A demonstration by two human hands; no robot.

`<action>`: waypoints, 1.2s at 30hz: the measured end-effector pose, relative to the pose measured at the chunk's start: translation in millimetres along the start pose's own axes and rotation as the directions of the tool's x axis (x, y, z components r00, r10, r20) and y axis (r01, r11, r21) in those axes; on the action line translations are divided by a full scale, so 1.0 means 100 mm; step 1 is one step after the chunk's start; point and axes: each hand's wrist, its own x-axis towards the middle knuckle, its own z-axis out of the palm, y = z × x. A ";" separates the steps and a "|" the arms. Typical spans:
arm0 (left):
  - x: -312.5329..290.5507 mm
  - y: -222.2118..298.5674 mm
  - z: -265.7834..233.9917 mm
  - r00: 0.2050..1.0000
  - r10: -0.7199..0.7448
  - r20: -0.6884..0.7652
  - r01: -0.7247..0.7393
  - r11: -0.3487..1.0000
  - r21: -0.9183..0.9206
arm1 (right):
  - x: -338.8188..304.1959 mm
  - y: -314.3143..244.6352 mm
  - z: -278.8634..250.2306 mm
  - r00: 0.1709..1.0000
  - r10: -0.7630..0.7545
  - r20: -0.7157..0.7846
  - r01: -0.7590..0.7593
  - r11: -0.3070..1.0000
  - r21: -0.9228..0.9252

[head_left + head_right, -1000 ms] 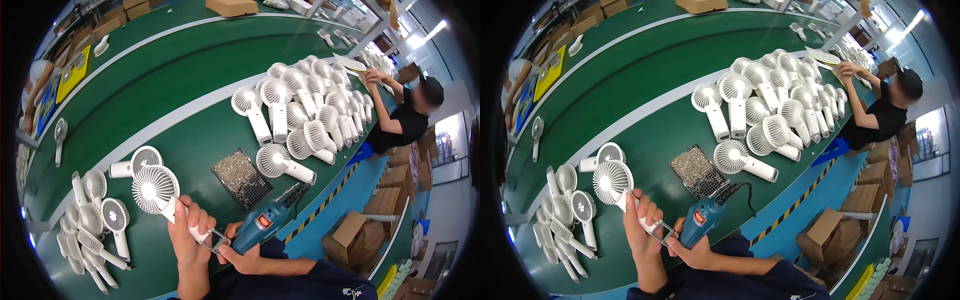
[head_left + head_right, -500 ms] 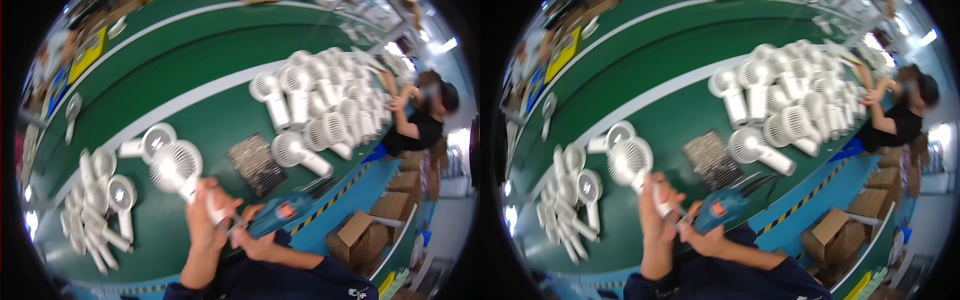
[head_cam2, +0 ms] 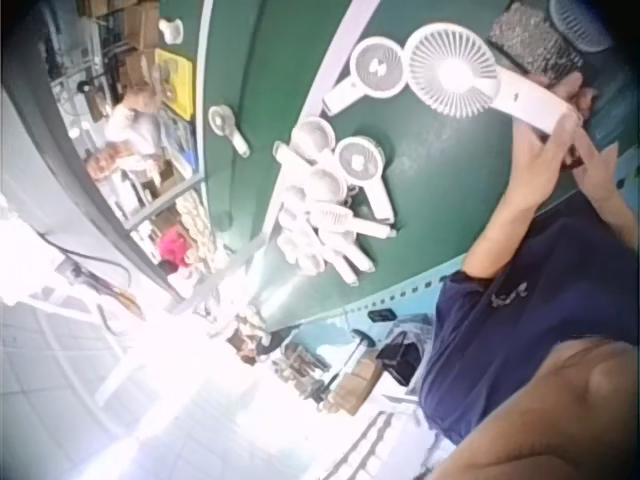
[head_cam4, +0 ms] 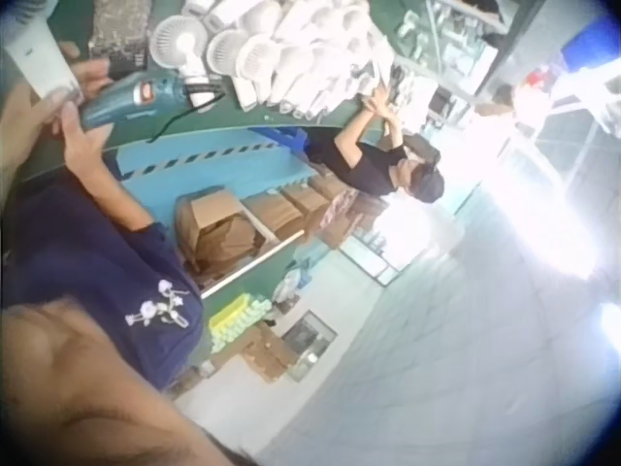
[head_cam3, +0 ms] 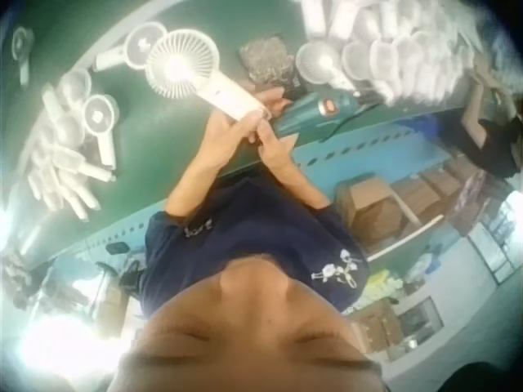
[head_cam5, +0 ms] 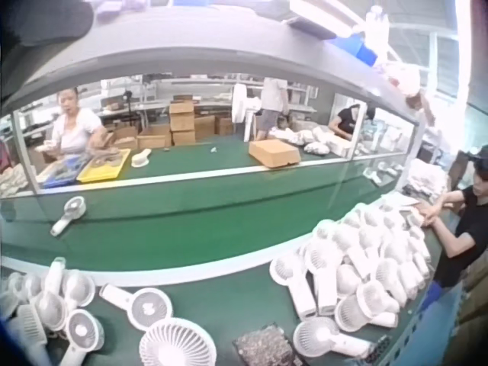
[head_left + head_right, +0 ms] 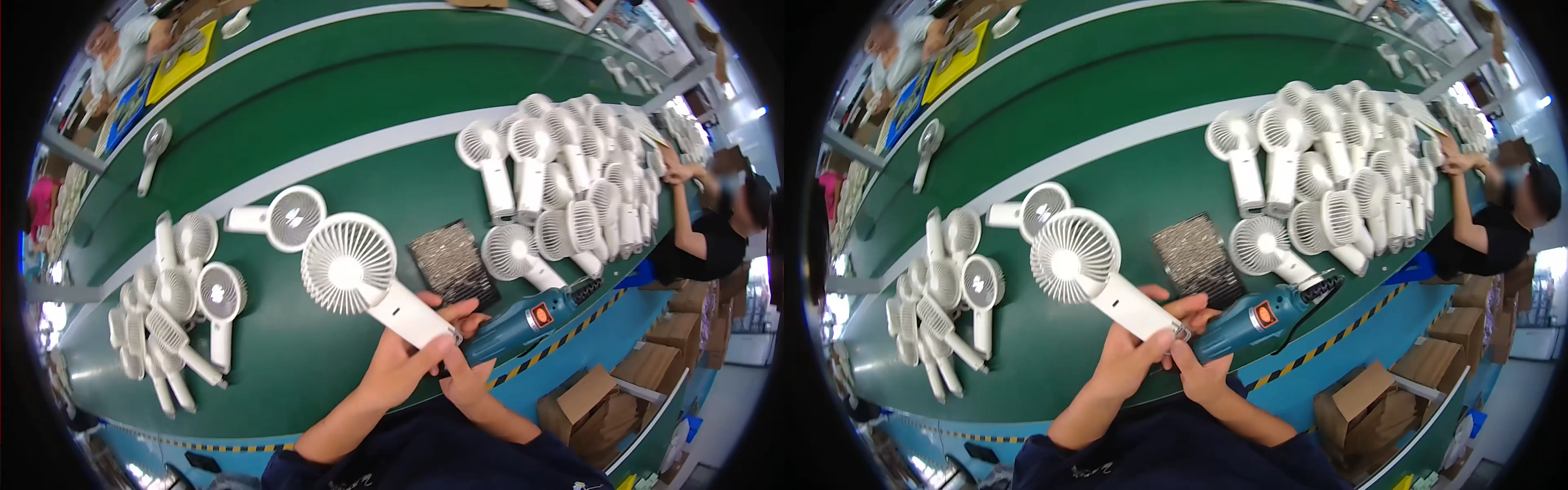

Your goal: Assembling portable hand fans using an electric screwdriver on a production line.

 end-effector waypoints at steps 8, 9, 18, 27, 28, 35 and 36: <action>-0.10 -0.09 -0.38 0.974 0.200 -0.105 -0.155 0.931 0.331 | 0.24 -0.63 -0.65 0.824 -0.564 0.050 0.501 0.685 -0.528; -0.11 -0.12 -0.45 0.964 0.223 -0.141 -0.160 0.918 0.363 | 0.25 -0.76 -0.72 0.797 -0.602 0.034 0.518 0.654 -0.551; -0.26 -0.15 -0.22 0.918 0.314 0.241 -0.251 -0.011 0.968 | 0.93 -2.19 -2.23 0.444 -0.719 -0.535 0.619 0.678 -0.397; -0.18 -0.22 -0.24 0.932 0.233 0.279 -0.213 -0.270 0.939 | 2.06 -2.71 -4.31 0.425 -0.582 -0.693 0.555 0.773 -0.309; -0.17 -0.21 -0.22 0.933 0.235 0.273 -0.209 -0.266 0.941 | 2.16 -2.68 -4.40 0.400 -0.563 -0.723 0.547 0.780 -0.305; -0.11 -0.24 -0.14 0.931 0.256 0.261 -0.199 -0.247 0.949 | 2.41 -2.93 -4.80 0.488 -0.351 -0.800 0.144 0.936 -0.322; -0.11 -0.25 -0.14 0.931 0.259 0.258 -0.194 -0.247 0.949 | 2.42 -2.95 -4.69 0.473 -0.351 -0.808 0.093 0.932 -0.350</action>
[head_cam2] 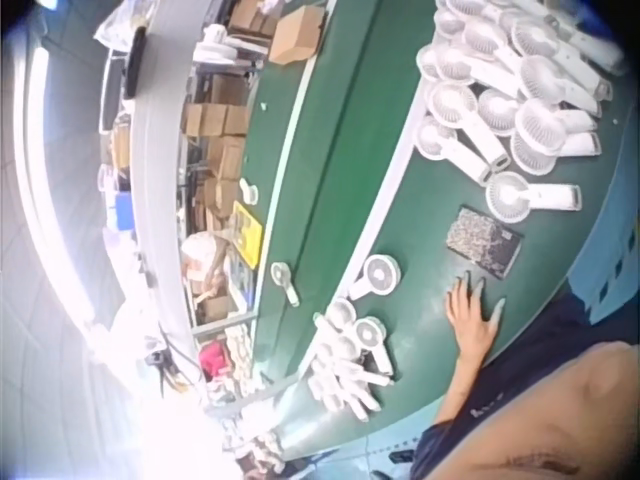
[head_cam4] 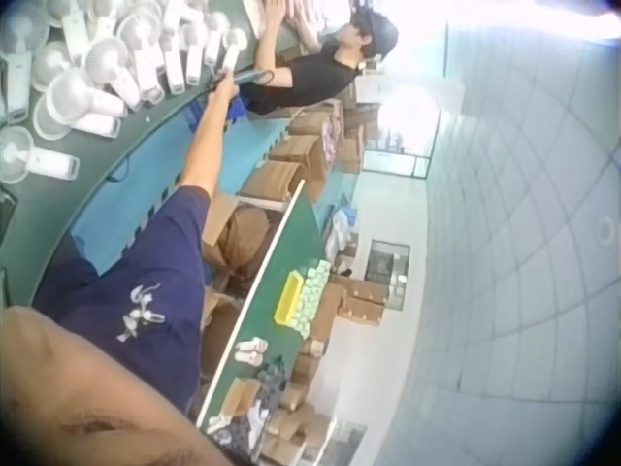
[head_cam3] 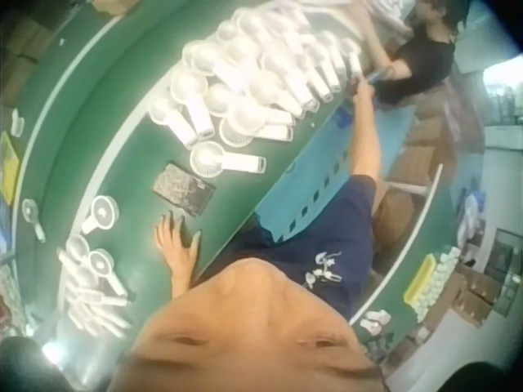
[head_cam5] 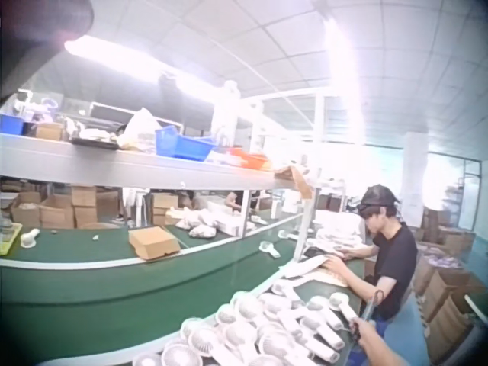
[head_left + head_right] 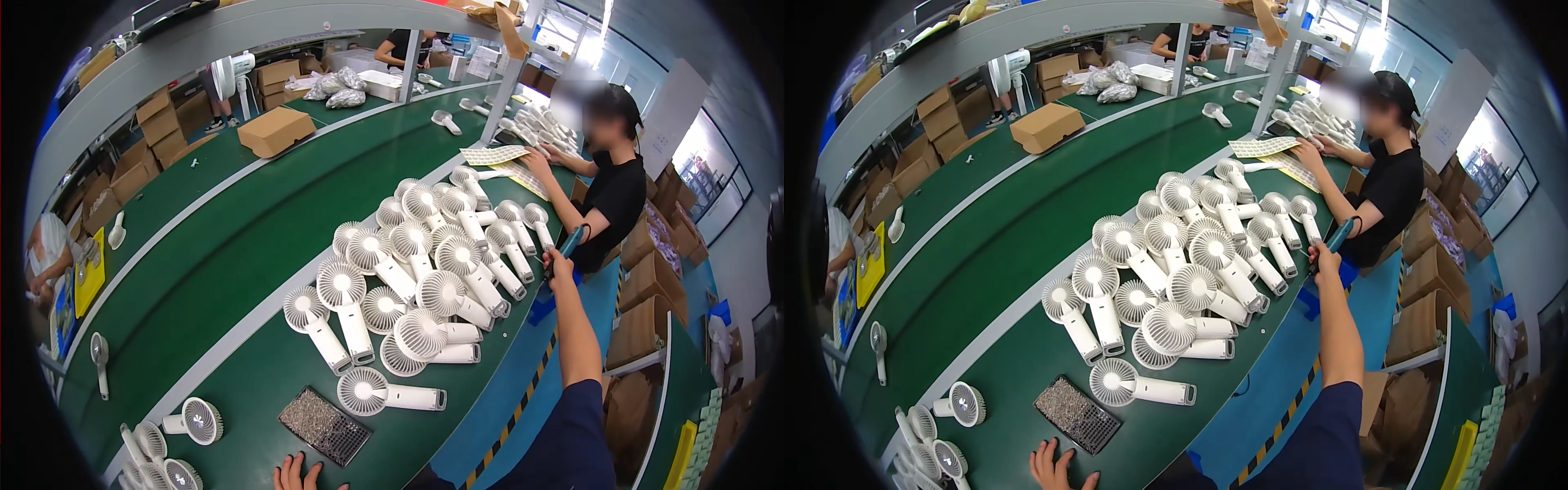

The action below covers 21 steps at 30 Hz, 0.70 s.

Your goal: Assembling portable hand fans using an electric screwdriver on a production line.

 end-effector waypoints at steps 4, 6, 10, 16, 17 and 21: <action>-0.04 0.03 -0.08 1.000 -0.025 0.014 0.025 0.999 0.021 | -0.01 -0.02 0.24 0.992 -0.075 0.101 0.102 0.948 -0.301; -0.10 0.01 -0.12 0.997 -0.079 0.008 0.079 0.995 0.060 | -0.13 0.10 0.55 0.978 -0.180 0.105 0.208 0.808 -0.552; -0.17 -0.04 -0.06 0.992 -0.125 0.003 0.125 0.992 0.036 | 0.24 0.28 0.30 0.828 -0.349 0.438 0.418 -0.134 -0.898; -0.08 -0.21 0.04 0.999 -0.039 0.024 0.041 0.995 -0.095 | 0.47 -0.03 -0.42 0.834 -0.448 0.322 0.492 0.341 -0.801; -0.11 -0.26 0.02 0.999 -0.020 0.030 0.024 0.994 -0.105 | 0.29 0.02 -0.28 0.877 -0.403 0.261 0.426 0.402 -0.810; -0.16 -0.39 -0.25 0.994 -0.093 0.050 0.097 0.992 -0.080 | -1.49 -0.16 0.03 0.795 -0.502 0.340 0.606 0.670 -0.429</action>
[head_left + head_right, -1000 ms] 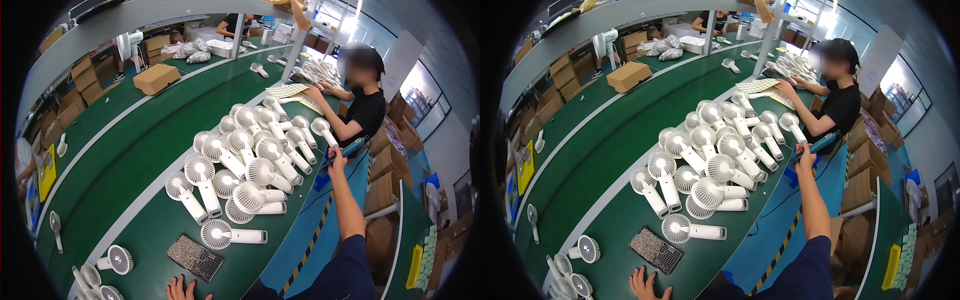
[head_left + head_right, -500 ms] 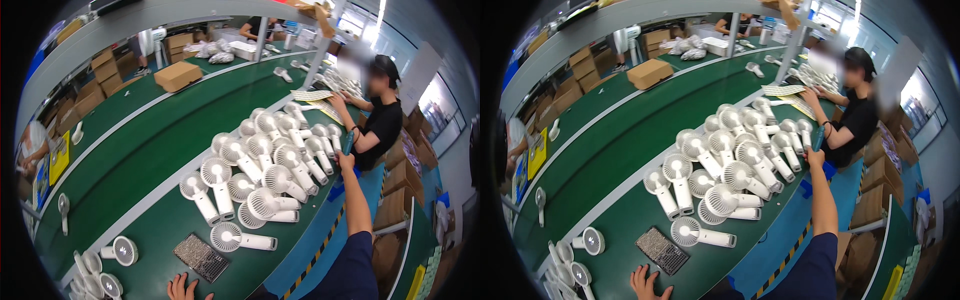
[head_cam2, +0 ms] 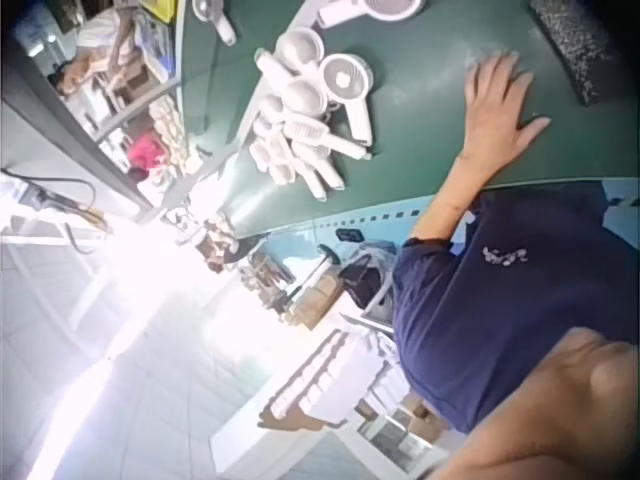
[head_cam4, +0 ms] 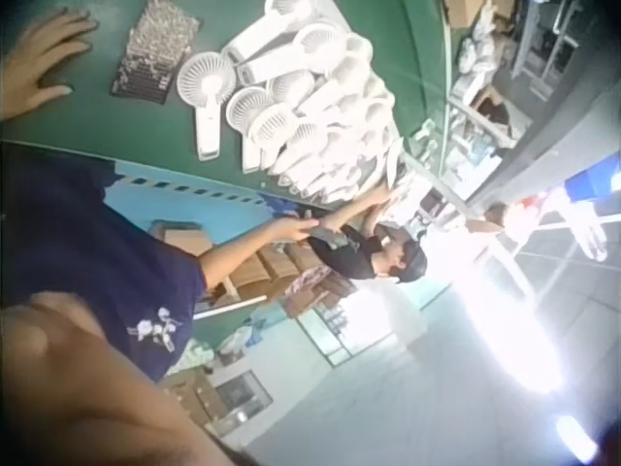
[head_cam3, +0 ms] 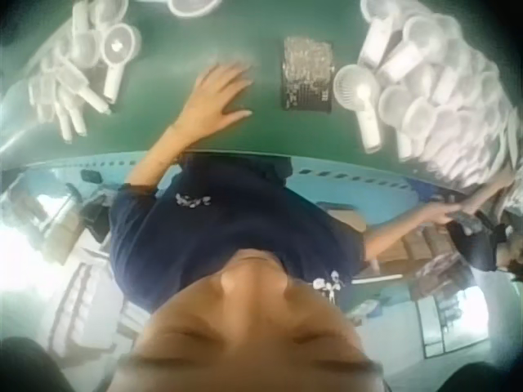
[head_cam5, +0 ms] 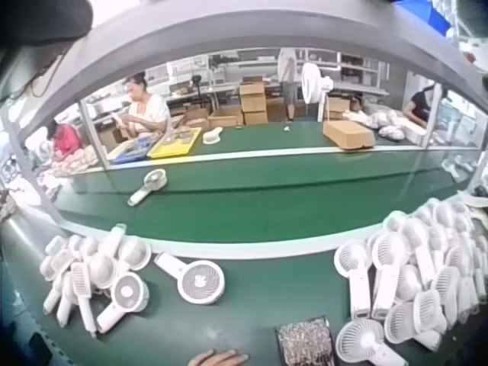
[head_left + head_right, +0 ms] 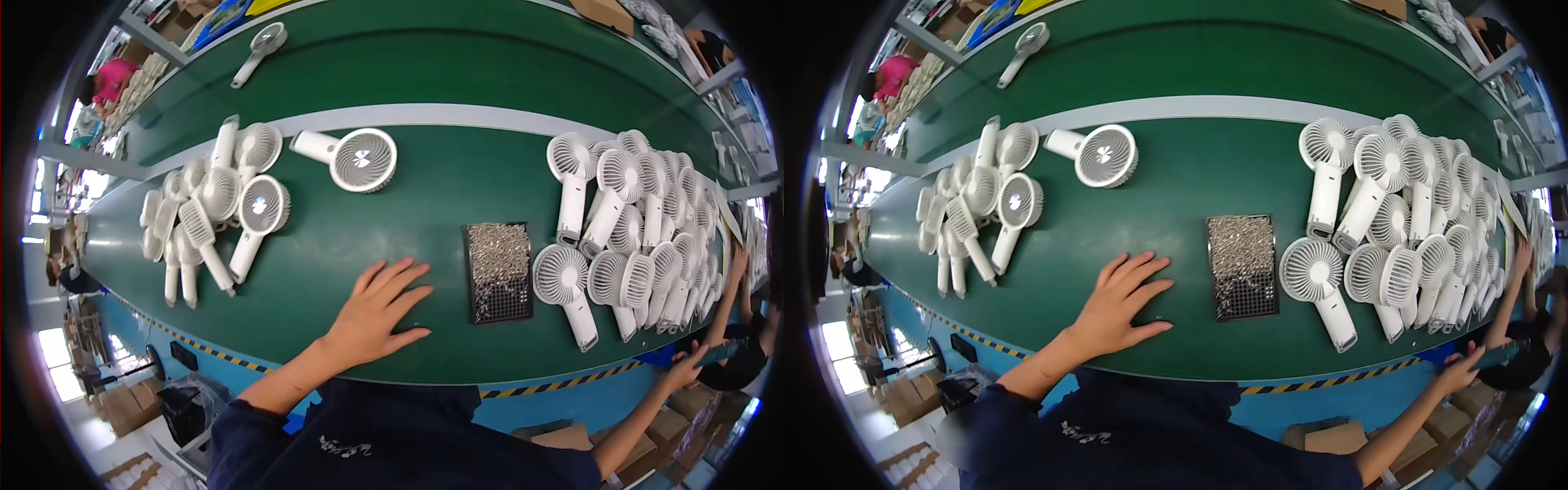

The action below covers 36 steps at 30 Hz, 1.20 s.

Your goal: Assembling portable hand fans using an electric screwdriver on a production line.

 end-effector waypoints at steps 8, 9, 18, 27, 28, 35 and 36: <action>-0.01 -0.11 0.02 0.991 0.131 -0.020 -0.132 0.990 -0.044 | -2.06 -1.26 -0.17 0.933 -0.334 0.137 0.012 0.409 0.913; -0.01 -0.16 0.01 0.987 0.157 -0.031 -0.158 0.986 -0.049 | -2.29 -1.45 -0.06 0.927 -0.347 0.140 -0.016 0.338 0.941; 0.24 -0.42 0.04 0.976 0.198 -0.093 -0.210 0.965 -0.157 | -3.62 -2.41 1.10 0.743 -0.469 0.478 -0.560 -0.044 0.827; 0.72 -1.41 -1.53 0.935 -0.006 -0.356 -0.012 0.999 -0.046 | -3.74 -2.27 1.43 0.701 -0.563 0.438 -0.535 -0.010 0.845; 0.76 -1.57 -1.71 0.937 0.050 -0.345 0.015 0.983 0.184 | -3.76 -2.29 1.42 0.714 -0.537 0.450 -0.535 -0.004 0.845; 1.02 -1.65 -1.17 0.954 0.135 0.268 -0.236 0.889 0.393 | -3.72 -2.22 1.46 0.745 -0.426 0.513 -0.545 0.054 0.837; 1.12 -1.67 -1.16 0.962 0.113 0.250 -0.205 0.902 0.381 | -3.71 -2.22 1.45 0.743 -0.401 0.536 -0.560 0.066 0.826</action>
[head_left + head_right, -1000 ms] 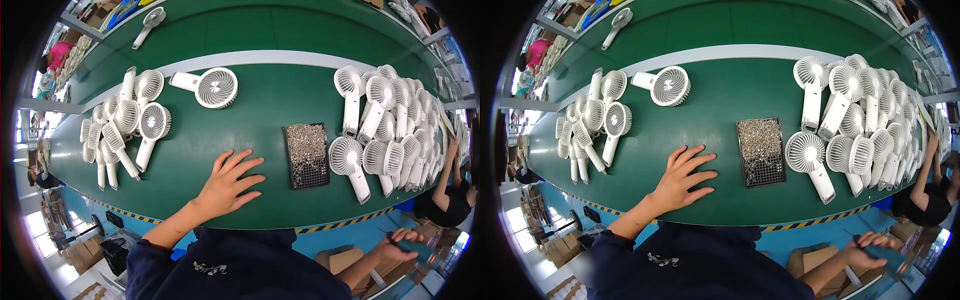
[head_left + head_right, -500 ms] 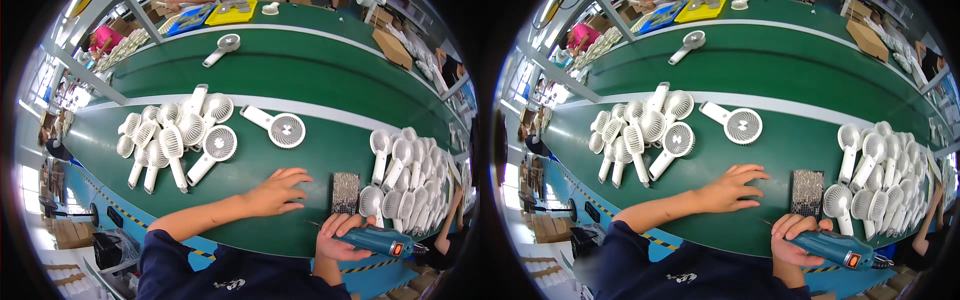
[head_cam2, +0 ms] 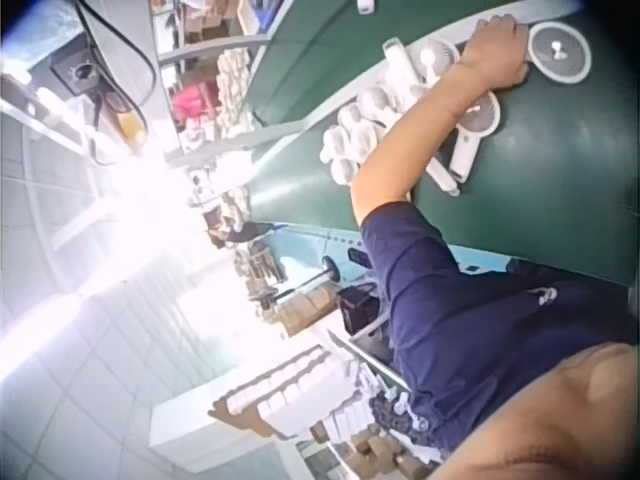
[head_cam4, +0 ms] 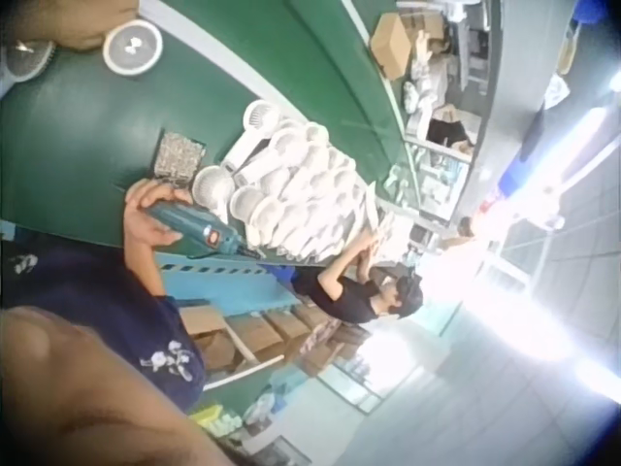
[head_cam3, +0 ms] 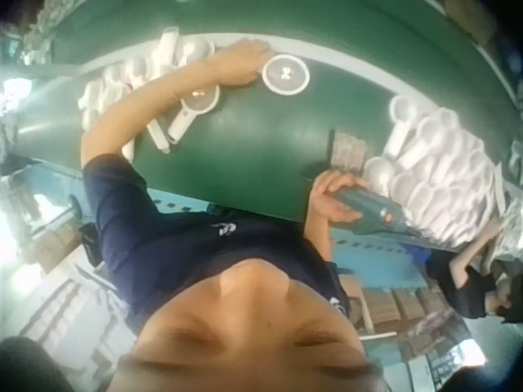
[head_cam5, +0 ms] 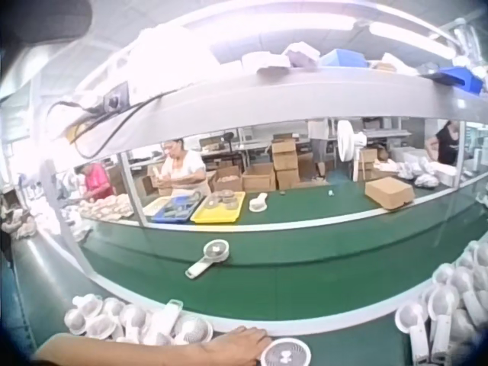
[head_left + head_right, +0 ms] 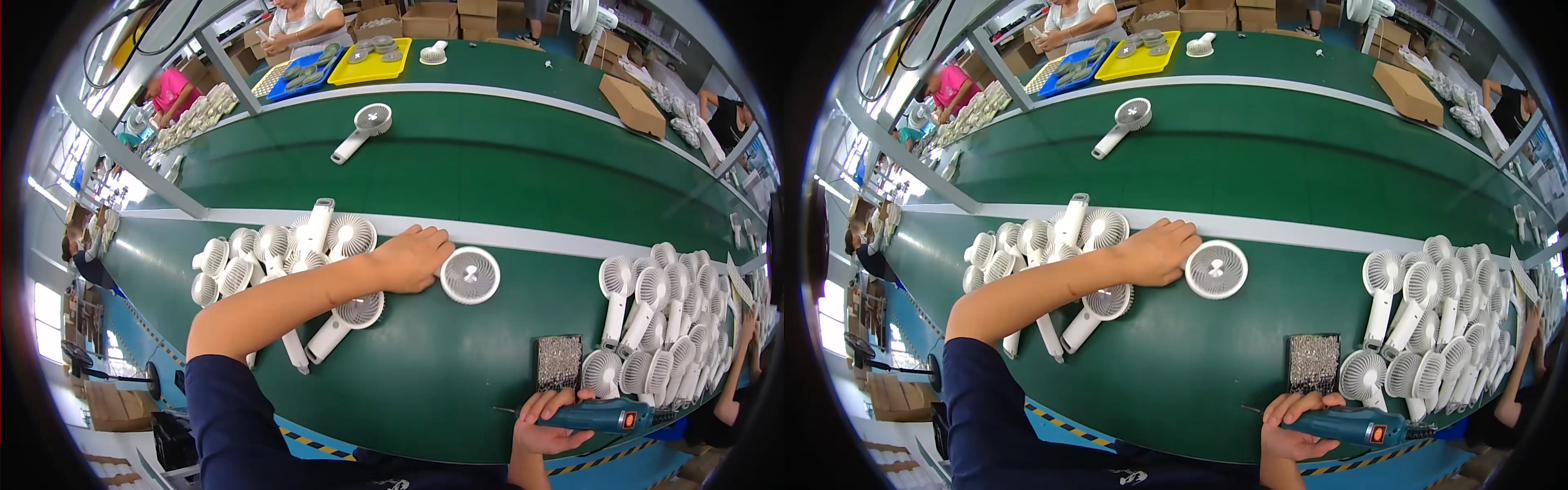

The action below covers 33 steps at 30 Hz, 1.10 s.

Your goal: Assembling portable hand fans using an electric screwdriver on a production line.

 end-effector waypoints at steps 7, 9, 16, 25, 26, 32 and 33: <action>0.31 -1.55 0.00 0.733 -0.536 -0.419 0.591 0.807 0.002 | -0.09 0.04 0.02 0.998 0.059 -0.010 -0.059 0.998 -0.002; 0.31 -1.94 0.02 0.597 -0.660 -0.455 0.768 0.634 0.090 | -0.10 0.06 0.04 0.995 0.078 -0.065 -0.078 0.997 -0.003; 0.61 -2.14 -0.15 0.526 -0.785 -0.327 0.835 0.550 0.025 | -0.09 -0.01 -0.05 0.992 0.081 -0.096 -0.072 0.993 0.093; 0.33 -1.15 -0.53 0.690 -0.712 -0.132 0.290 0.439 -0.850 | -0.18 0.01 -0.05 0.990 0.132 -0.040 -0.127 0.986 0.106; 0.29 -0.61 -0.65 0.745 -0.664 -0.056 0.062 0.152 -0.986 | -0.19 -0.04 -0.05 0.990 0.132 -0.051 -0.127 0.988 0.088; -0.43 1.26 -0.07 0.892 -0.413 0.186 -0.107 -0.591 -0.799 | -0.15 0.01 0.03 0.986 0.143 -0.083 -0.131 0.983 0.128; -0.50 1.36 0.09 0.871 -0.425 0.247 -0.072 -0.608 -0.790 | -0.14 0.02 0.06 0.987 0.138 -0.079 -0.126 0.983 0.132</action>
